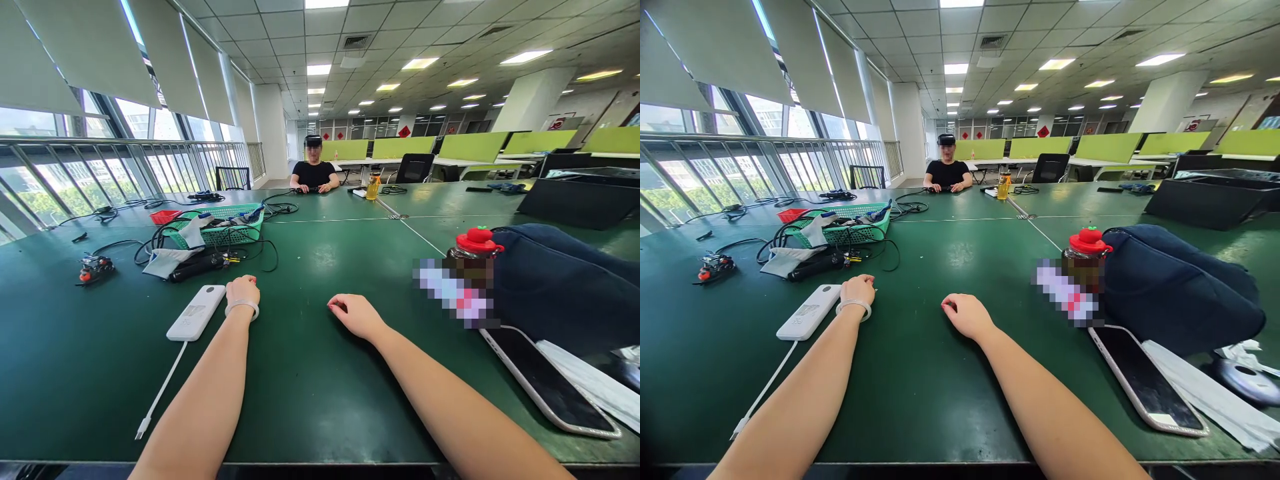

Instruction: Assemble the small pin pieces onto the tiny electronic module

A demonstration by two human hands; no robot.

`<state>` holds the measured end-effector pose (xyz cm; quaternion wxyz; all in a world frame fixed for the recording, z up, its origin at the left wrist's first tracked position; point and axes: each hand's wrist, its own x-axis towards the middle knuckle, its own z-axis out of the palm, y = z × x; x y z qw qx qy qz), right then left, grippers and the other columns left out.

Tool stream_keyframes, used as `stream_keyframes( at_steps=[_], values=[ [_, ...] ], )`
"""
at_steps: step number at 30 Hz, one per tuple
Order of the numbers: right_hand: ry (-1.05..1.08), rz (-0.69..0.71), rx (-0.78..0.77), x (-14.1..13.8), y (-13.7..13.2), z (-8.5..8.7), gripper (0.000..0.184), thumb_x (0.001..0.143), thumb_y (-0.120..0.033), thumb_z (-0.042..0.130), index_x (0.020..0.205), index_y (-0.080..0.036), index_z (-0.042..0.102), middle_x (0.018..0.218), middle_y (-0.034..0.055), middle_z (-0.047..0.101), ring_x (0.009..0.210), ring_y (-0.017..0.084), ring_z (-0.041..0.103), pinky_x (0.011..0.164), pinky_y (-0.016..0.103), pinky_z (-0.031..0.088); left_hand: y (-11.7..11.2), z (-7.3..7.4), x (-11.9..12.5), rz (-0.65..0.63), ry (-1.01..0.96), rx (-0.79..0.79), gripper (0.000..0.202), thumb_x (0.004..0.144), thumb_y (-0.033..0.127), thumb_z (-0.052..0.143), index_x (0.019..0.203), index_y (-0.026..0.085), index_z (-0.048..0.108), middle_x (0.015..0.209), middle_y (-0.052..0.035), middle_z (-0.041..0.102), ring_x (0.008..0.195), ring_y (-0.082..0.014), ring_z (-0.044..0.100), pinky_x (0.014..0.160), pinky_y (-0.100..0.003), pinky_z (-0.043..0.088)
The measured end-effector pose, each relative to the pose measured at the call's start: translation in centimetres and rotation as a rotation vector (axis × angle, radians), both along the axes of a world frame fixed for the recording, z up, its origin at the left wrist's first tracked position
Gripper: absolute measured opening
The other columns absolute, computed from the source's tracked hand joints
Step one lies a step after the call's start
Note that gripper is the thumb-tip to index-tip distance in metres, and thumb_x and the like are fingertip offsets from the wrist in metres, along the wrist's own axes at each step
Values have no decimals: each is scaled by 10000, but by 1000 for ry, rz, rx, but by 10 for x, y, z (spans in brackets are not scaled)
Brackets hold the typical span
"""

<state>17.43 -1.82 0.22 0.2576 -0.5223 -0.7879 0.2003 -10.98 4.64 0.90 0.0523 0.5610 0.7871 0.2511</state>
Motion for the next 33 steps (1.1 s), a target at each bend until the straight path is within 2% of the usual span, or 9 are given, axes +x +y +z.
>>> stream_keyframes(
  at_steps=[6,10,12,14,18,20,23,27,33],
  values=[
    [21,36,-7,-3,0,-3,239,817,-320,419,858,-215,629,734,0,621,657,117,533,609,238,389,5,-5,13,-151,-278,-12,378,819,180,322,1090,145,582,1017,-104,629,773,-167,585,641,-263,427],
    [-18,21,-10,-7,6,-10,168,757,-291,538,866,-210,637,760,-2,603,668,110,522,624,230,392,-3,-7,58,-393,-423,-66,331,791,204,400,1032,180,626,903,-46,647,702,-123,566,645,-229,424],
    [-55,-9,12,-8,9,-13,216,714,-292,604,907,-202,639,775,5,590,683,114,519,634,229,393,-15,-6,85,-518,-510,-82,323,790,226,415,1030,185,627,862,-30,642,709,-108,561,675,-217,427],
    [-77,-21,29,-8,11,-15,272,692,-298,639,944,-197,638,772,8,577,683,116,516,630,226,391,-30,-3,109,-716,-786,-87,311,783,213,431,1014,144,628,849,-45,626,775,-113,553,750,-228,416],
    [-108,-17,37,-9,13,-17,158,699,-277,639,820,-176,655,716,3,557,631,111,506,581,216,371,-56,9,134,-737,-1075,-176,256,780,211,462,961,135,626,770,-34,594,751,-113,530,759,-251,415],
    [-108,-20,40,-9,13,-17,117,706,-263,632,774,-169,651,704,3,556,626,110,507,576,215,365,-62,13,137,-718,-1203,-226,246,789,217,466,966,129,613,767,-36,578,741,-111,525,755,-265,426],
    [-96,-1,44,-9,11,-15,144,711,-255,630,839,-192,655,716,-4,561,648,109,514,597,214,373,-61,13,133,-678,-1342,-200,222,790,243,492,945,133,607,770,-35,551,768,-113,525,772,-282,438],
    [-103,3,25,-11,7,-11,189,722,-269,623,900,-216,654,757,0,566,670,107,523,630,215,391,-52,6,125,-634,-1292,-134,245,797,300,489,961,153,597,851,-56,585,769,-110,531,709,-245,441],
    [-105,-1,19,-13,6,-8,66,731,-214,594,773,-192,641,774,11,580,680,112,524,639,220,391,-41,-1,115,-564,-818,-36,293,819,327,408,922,150,616,811,-58,658,505,-75,420,502,-197,365]
  ],
)
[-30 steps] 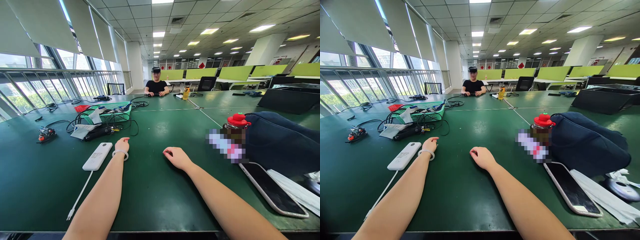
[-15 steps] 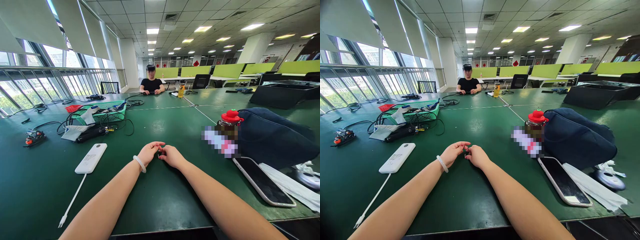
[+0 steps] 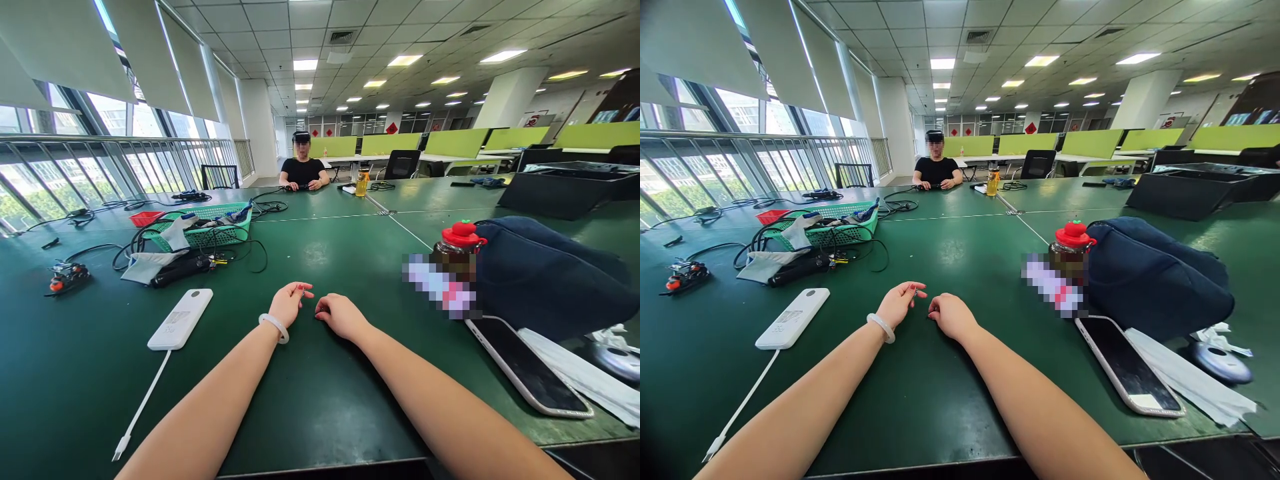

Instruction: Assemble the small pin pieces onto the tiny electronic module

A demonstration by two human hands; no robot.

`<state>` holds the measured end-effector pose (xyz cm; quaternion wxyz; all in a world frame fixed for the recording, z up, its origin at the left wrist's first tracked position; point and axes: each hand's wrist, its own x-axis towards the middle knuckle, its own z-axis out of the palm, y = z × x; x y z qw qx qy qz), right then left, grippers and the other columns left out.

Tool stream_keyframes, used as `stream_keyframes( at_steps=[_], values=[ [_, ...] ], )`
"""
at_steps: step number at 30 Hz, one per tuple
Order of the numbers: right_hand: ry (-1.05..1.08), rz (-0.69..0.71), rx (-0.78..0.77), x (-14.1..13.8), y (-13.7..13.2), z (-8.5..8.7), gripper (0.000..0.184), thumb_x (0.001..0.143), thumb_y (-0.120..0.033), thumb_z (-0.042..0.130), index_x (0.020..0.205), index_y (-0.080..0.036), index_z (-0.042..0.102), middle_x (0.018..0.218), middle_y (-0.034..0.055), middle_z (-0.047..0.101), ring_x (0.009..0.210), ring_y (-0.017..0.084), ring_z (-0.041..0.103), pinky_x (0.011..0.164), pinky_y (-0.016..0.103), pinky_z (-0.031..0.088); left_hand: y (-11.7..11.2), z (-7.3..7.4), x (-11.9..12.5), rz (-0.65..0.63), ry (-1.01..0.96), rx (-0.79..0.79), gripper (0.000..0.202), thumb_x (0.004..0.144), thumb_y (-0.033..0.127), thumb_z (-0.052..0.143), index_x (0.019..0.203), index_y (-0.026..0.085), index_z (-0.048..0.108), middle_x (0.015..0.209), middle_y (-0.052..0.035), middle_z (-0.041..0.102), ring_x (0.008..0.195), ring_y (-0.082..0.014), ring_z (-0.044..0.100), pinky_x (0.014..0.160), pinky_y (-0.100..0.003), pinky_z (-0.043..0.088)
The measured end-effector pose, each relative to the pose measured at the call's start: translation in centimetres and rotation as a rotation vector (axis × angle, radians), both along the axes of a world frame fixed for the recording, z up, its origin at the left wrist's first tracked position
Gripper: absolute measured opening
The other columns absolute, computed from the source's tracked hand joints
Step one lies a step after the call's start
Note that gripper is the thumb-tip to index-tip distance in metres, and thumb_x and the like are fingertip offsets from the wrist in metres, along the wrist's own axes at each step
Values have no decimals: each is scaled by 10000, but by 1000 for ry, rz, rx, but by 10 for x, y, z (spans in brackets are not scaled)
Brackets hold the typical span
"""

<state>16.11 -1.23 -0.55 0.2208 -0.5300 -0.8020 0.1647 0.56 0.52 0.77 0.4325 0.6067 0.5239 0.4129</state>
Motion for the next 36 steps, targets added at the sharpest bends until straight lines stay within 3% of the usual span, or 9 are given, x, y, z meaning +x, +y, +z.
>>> stream_keyframes(
  at_steps=[4,7,12,15,18,25,36],
  values=[
    [70,-2,3,2,0,1,53,729,-170,561,727,-190,610,762,3,592,696,110,524,646,221,390,2,0,-3,38,103,10,299,804,353,420,909,160,623,825,-56,674,412,-63,362,427,-201,326],
    [192,-24,-21,3,-1,2,72,732,-166,525,701,-190,586,699,-16,592,659,105,522,630,225,401,1,-1,-1,1,46,10,262,792,318,453,916,152,613,862,-66,663,443,-58,434,442,-190,357],
    [636,-68,-269,3,3,4,38,716,-196,509,707,-176,540,577,-43,547,503,81,511,521,214,439,-4,0,5,-94,4,-12,228,741,158,524,960,158,587,712,-29,633,559,-94,570,553,-208,450],
    [934,-93,-383,3,6,4,68,675,-221,559,700,-162,538,547,-43,543,485,81,519,504,217,448,-8,-1,8,-155,-49,5,259,723,104,525,971,164,569,798,-40,634,657,-119,619,650,-250,493],
    [1095,-125,-452,4,7,6,155,633,-254,619,729,-137,586,555,-26,565,486,74,517,497,207,437,-10,-1,9,-214,-32,41,286,718,110,531,996,170,555,825,-43,631,678,-132,626,669,-268,503],
    [1138,-156,-515,3,4,7,246,592,-320,675,734,-121,649,562,-2,585,490,68,488,484,201,392,-15,5,8,-190,220,235,291,717,219,574,1007,207,581,738,-14,637,673,-143,610,681,-251,474],
    [1107,-169,-470,-1,2,4,276,564,-385,673,648,-128,615,547,-24,560,475,56,411,470,203,312,-22,12,11,-175,472,330,412,717,252,566,1128,239,535,685,24,610,613,-129,540,639,-242,425]
  ],
)
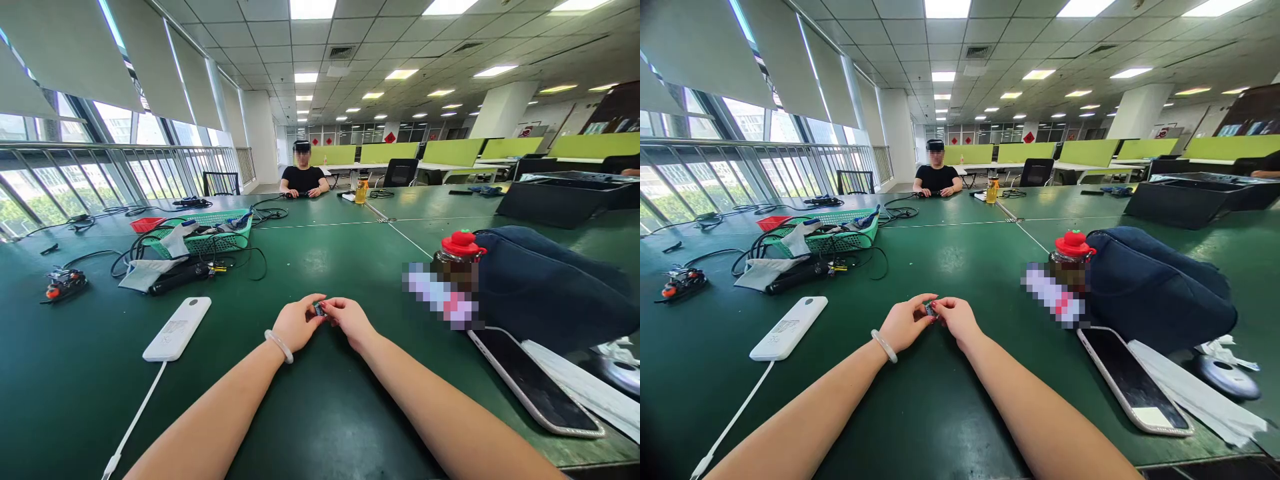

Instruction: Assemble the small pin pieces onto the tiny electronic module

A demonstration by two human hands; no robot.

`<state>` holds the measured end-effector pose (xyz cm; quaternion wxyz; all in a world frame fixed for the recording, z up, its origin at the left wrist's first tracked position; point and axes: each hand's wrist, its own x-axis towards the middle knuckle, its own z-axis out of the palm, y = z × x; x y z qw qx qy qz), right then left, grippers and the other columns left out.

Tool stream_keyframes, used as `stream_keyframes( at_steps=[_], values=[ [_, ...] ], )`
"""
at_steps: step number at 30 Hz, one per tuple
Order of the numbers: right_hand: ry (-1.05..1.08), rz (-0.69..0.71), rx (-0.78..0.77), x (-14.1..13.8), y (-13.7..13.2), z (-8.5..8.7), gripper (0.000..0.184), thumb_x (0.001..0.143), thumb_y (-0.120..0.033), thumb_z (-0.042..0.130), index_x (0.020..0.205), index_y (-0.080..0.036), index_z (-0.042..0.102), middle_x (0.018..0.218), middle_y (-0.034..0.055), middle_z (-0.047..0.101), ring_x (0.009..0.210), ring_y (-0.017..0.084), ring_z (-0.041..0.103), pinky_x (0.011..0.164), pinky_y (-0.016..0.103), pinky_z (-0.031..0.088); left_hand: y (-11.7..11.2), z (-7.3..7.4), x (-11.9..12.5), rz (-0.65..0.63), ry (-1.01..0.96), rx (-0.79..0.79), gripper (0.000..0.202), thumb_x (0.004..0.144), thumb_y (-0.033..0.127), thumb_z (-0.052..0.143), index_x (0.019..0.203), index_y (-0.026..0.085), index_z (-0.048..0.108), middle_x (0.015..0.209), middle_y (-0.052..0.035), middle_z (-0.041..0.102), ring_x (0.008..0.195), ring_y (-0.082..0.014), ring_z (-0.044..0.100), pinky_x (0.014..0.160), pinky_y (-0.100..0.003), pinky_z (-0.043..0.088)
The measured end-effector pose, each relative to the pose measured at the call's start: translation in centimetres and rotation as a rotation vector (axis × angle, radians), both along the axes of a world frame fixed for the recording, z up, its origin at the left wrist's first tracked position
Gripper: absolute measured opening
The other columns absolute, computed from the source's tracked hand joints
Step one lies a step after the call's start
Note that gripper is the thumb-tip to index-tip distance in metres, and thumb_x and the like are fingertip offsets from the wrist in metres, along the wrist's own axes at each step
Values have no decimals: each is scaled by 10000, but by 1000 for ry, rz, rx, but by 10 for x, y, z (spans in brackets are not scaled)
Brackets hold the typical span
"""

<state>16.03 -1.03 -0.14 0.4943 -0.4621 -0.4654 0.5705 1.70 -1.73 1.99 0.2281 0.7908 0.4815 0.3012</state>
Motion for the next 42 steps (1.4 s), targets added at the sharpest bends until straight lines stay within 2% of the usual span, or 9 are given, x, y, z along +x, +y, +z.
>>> stream_keyframes(
  at_steps=[4,10,17,22,26,29,32,35,42],
  values=[
    [-93,-9,66,-1,0,-2,244,597,-379,638,643,-143,600,568,-24,572,481,70,436,486,216,339,-1,0,0,-19,-19,-9,433,710,230,570,1140,241,526,666,29,594,612,-124,537,641,-238,424],
    [-374,-55,285,-1,-2,0,142,680,-297,567,713,-169,617,678,2,630,600,117,545,606,248,425,1,-3,-2,-52,-172,-52,451,684,178,577,1131,211,520,620,40,543,596,-113,521,639,-236,434],
    [-635,-105,488,-2,-9,5,97,735,-260,547,717,-193,615,719,-1,615,630,114,531,620,243,415,1,-3,-1,-92,-205,-46,418,666,108,526,1076,192,529,625,39,506,573,-101,479,578,-217,414],
    [-701,-43,496,1,-7,6,90,736,-275,570,736,-200,621,728,-10,615,642,109,528,626,236,408,1,-2,-2,-100,-127,-3,434,657,86,500,1074,204,524,620,45,481,565,-99,466,574,-215,394],
    [-821,35,513,10,-3,8,97,739,-285,577,776,-219,637,748,-17,620,680,115,532,641,236,398,2,1,-4,-76,-55,23,380,692,146,511,1063,224,540,612,43,494,549,-103,452,551,-217,367],
    [-971,57,485,17,1,6,117,730,-286,587,808,-224,647,803,1,619,744,132,540,668,244,396,7,-1,-8,-11,-63,2,351,700,164,507,1041,225,564,605,41,499,542,-103,443,537,-213,356],
    [-1097,101,420,22,4,1,153,717,-265,597,850,-220,658,868,23,612,799,146,546,702,245,397,12,-5,-12,39,-83,-26,267,698,161,491,927,210,619,638,25,534,558,-101,453,548,-211,362],
    [-1154,142,400,21,5,-1,182,714,-232,593,883,-223,658,902,26,608,846,152,544,744,240,392,15,-9,-14,63,-85,-63,217,693,173,493,853,196,638,644,18,557,563,-102,468,554,-211,369],
    [-1198,168,396,18,3,-1,192,739,-242,568,911,-226,653,928,32,604,906,153,535,790,243,376,15,-11,-14,71,-79,-118,218,689,198,498,863,186,628,636,16,574,578,-111,512,574,-216,401]
  ],
)
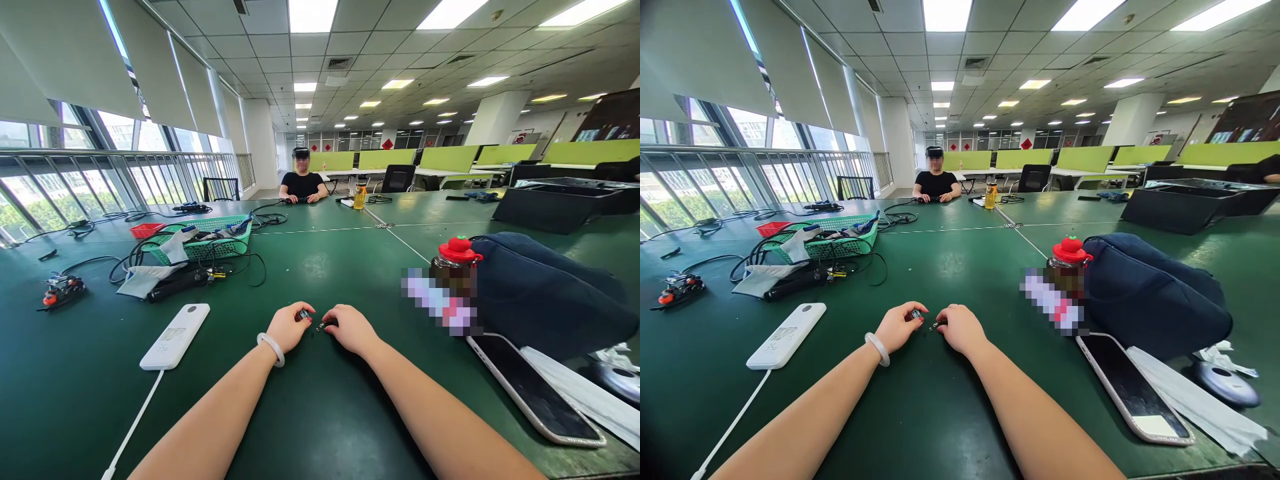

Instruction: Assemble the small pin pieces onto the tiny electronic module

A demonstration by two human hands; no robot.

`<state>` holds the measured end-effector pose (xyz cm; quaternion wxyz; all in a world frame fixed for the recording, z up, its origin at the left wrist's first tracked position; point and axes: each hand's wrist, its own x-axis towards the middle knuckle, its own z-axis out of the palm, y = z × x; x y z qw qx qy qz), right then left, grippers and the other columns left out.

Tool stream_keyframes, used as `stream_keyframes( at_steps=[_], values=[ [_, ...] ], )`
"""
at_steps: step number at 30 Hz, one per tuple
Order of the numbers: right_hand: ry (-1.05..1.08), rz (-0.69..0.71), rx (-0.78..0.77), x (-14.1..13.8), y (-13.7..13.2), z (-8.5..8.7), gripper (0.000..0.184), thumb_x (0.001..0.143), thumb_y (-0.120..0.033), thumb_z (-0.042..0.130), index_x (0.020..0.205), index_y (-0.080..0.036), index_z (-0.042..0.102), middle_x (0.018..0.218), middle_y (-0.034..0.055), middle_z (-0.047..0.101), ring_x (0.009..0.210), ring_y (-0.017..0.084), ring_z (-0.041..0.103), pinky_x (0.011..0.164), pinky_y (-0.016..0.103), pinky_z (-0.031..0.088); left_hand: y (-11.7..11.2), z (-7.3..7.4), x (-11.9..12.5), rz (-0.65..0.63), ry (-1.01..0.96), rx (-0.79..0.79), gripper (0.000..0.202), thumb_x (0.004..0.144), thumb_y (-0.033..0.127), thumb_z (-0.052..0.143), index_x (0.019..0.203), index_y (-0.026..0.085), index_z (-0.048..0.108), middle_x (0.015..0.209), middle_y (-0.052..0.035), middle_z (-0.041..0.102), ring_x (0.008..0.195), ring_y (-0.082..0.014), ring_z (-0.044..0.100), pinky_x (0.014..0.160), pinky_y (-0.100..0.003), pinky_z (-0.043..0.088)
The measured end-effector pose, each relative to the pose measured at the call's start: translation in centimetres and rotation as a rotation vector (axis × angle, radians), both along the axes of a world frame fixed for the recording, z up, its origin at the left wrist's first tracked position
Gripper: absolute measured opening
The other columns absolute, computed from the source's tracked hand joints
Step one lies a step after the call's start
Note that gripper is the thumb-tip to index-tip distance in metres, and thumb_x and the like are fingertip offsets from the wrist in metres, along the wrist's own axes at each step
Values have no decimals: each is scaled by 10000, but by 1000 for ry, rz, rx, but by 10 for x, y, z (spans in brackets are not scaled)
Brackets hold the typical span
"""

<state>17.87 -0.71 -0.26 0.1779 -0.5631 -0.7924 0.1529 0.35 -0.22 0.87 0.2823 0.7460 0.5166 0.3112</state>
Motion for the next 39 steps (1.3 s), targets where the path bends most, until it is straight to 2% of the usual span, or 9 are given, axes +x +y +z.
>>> stream_keyframes(
  at_steps=[3,6,8,12,14,19,22,27,39],
  values=[
    [34,10,17,-1,2,-2,160,719,-238,592,864,-220,660,880,27,611,847,152,550,756,250,401,1,-1,-1,-5,-16,-13,215,693,207,500,868,185,623,658,11,586,582,-113,527,578,-218,413],
    [191,-26,179,4,-3,13,138,737,-232,570,850,-204,644,769,19,613,703,131,554,677,252,436,3,-4,-3,-1,-29,-19,216,699,218,505,881,189,618,683,9,593,571,-108,530,579,-221,422],
    [416,-93,552,13,-16,39,202,812,-228,467,975,-208,585,780,19,600,623,106,531,630,245,449,4,-5,-3,8,-41,-30,216,699,218,508,885,188,614,670,11,584,564,-107,529,569,-219,422],
    [788,-225,1525,38,-54,100,313,838,-311,419,1149,-281,417,864,-3,517,543,90,504,480,239,419,5,-6,-4,16,-77,-69,219,706,224,499,896,188,602,631,18,552,553,-108,526,548,-216,418],
    [786,-230,1714,45,-66,115,265,845,-349,402,1097,-304,470,981,6,485,506,63,490,445,234,388,5,-4,-3,19,-87,-86,217,705,225,498,893,188,601,636,17,554,551,-106,528,559,-219,423],
    [249,11,588,35,-45,91,169,825,-283,456,930,-236,579,694,-15,564,519,93,494,498,230,392,5,-4,-3,19,-84,-81,223,701,228,502,897,188,602,644,16,565,552,-109,533,561,-222,428],
    [10,55,243,24,-19,62,146,772,-251,526,887,-238,614,758,5,602,656,131,548,580,243,397,6,-7,-4,14,-82,-66,229,705,229,504,908,192,603,663,13,579,558,-109,539,568,-222,431],
    [-128,78,98,10,3,30,200,726,-224,580,920,-240,627,899,35,596,752,155,564,639,250,387,7,-9,-5,13,-40,-31,218,709,236,508,896,198,613,664,14,591,575,-113,544,586,-225,433],
    [-48,42,10,-3,7,1,32,727,-232,606,746,-212,622,801,6,575,703,121,533,617,223,364,9,-12,-4,12,-27,-17,248,729,305,518,930,186,603,681,3,605,568,-114,538,567,-224,424]
  ],
)
